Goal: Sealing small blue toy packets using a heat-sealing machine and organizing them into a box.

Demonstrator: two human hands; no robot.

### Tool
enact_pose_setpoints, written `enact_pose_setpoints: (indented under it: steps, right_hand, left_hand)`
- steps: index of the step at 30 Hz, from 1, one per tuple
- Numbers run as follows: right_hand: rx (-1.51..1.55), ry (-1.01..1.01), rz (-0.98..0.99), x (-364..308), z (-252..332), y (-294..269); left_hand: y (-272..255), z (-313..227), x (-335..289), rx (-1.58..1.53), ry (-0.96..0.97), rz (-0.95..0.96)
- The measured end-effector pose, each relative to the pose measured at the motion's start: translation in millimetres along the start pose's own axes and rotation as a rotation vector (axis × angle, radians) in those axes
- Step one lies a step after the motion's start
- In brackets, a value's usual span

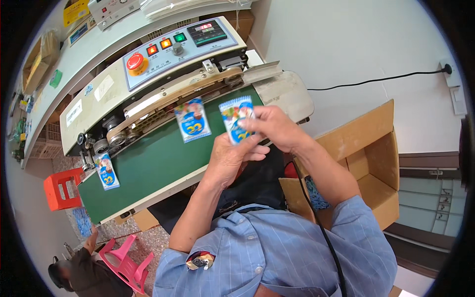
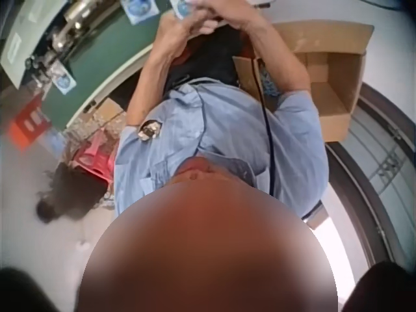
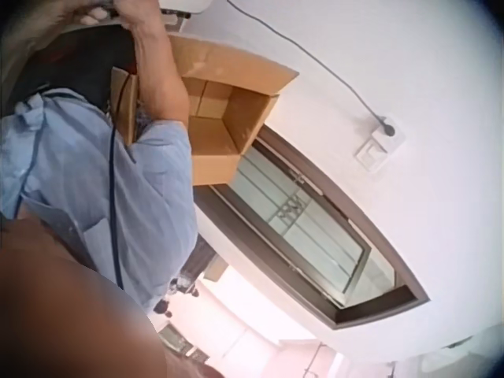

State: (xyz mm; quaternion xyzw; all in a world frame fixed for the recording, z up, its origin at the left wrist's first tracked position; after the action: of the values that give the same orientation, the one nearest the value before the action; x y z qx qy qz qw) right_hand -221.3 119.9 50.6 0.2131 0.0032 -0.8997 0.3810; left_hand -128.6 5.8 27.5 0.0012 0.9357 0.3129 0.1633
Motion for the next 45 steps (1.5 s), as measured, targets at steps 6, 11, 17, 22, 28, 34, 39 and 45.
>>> enact_pose_setpoints:
  steps: [6, 11, 17, 22, 28, 34, 39, 45]
  right_hand:
    - [0.108, 0.064, -0.362, 14.6, 12.7, -54.2]
    - [0.078, 0.130, -0.201, 42.9, 9.9, -37.6]
    - [0.096, 0.145, -0.135, 28.0, 10.9, -26.1]
    - [-0.128, -0.158, -0.204, -105.8, 69.6, -51.8]
    - [-0.583, 0.221, -0.513, -286.7, 18.8, -145.5]
    - [-1.071, 0.820, -0.400, -339.6, -161.5, -195.9]
    - [-1.067, 0.948, -0.349, -338.0, -231.9, -201.2]
    - [-1.135, 0.874, -0.372, -324.2, -216.6, -203.7]
  left_hand:
    - [-2.7, 12.6, -9.7, -0.004, -0.142, 0.041]
    - [-3.3, 23.8, -18.1, 0.019, -0.142, 0.072]
    - [3.4, 34.9, -22.3, 0.056, -0.166, 0.115]
    - [3.6, 41.1, -41.2, 0.156, -0.195, 0.101]
    - [23.8, 61.0, -37.4, 0.141, -0.269, 0.193]
    - [27.2, 59.3, -33.1, 0.177, -0.292, 0.192]
    - [26.0, 66.1, -36.6, 0.182, -0.292, 0.171]
    - [14.1, 71.4, -37.1, 0.179, -0.272, 0.164]
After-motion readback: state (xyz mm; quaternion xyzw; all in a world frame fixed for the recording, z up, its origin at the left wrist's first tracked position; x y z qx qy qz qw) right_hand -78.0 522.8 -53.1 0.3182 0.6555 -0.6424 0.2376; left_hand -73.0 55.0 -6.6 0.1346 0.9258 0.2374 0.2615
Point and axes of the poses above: each hand's wrist, its own x-axis towards the middle knuckle, its own y-axis out of the palm, z = x × y, the point moved 3 cm from there along x, towards the middle knuckle, and after that the axes turned 4 degrees about x, right-handed, at the moved point
